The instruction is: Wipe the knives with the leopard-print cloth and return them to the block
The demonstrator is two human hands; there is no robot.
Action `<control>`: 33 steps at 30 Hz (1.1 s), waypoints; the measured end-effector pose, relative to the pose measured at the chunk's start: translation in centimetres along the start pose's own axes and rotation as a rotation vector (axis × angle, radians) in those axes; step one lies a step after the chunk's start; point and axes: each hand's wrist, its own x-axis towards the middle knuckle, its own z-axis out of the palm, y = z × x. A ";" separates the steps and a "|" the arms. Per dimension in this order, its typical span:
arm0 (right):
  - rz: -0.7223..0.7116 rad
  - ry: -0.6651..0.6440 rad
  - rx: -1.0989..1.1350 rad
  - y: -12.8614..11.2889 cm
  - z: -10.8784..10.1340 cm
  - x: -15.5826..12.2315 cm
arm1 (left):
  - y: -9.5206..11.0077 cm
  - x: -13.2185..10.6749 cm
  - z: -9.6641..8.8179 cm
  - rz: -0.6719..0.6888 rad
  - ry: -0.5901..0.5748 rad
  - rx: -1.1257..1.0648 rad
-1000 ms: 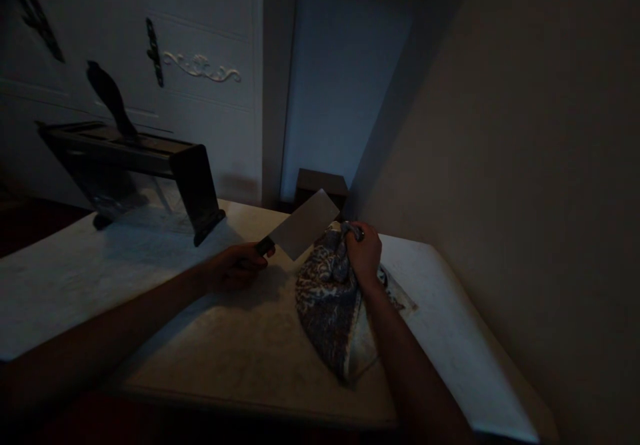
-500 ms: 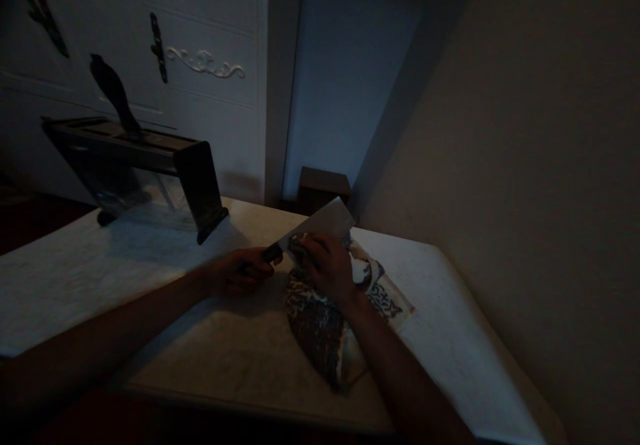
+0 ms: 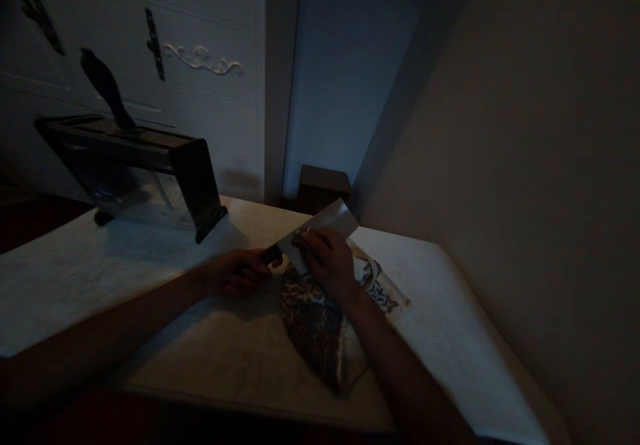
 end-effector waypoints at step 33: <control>1.194 0.340 0.934 5.0 -0.1 -0.3 | -0.2 0.1 0.3 0.160 0.076 0.130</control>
